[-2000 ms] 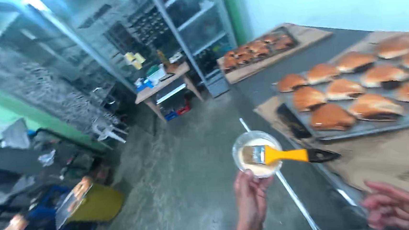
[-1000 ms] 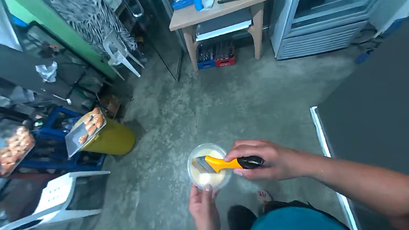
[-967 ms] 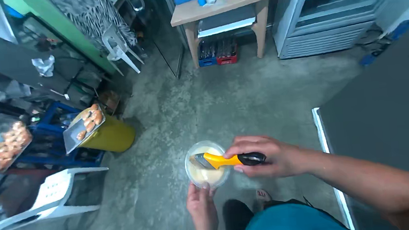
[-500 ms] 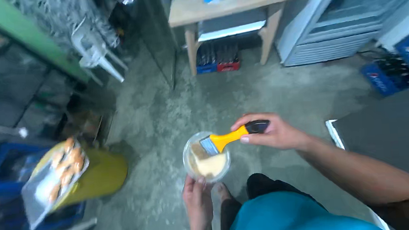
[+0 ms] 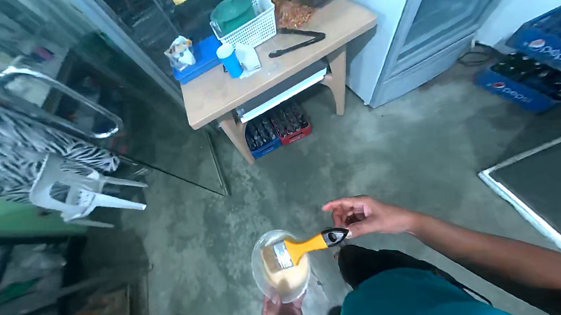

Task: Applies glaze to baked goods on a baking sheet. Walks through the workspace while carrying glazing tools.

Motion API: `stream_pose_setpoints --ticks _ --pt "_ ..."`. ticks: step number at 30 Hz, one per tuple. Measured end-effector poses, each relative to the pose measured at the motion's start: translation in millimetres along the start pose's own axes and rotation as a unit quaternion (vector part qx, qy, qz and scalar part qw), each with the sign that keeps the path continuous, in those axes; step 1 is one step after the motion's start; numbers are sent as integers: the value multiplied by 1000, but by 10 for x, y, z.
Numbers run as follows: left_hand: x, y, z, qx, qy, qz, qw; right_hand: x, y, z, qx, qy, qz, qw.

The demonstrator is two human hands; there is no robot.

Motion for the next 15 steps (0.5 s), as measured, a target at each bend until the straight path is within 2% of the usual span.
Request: stream_pose_setpoints --ticks 2,6,10,15 --pt "206 581 177 9 -3 2 1000 -273 479 -169 14 -28 -3 1000" --pt "529 1731 494 30 16 13 999 -891 1332 -346 55 -134 55 988" --pt "593 3066 750 46 68 -10 997 -1600 1967 -184 93 -187 127 970" --pt "591 4864 965 -7 122 -21 992 -2274 2634 85 176 -166 200 949"
Point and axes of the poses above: each hand's wrist, its own y-axis towards the middle knuckle, its own x-axis out of the palm, z = x × y, the point moved 2 cm from there along y, towards the middle knuckle, and after that the axes turned 5 degrees about -z, right-handed, at the moved point
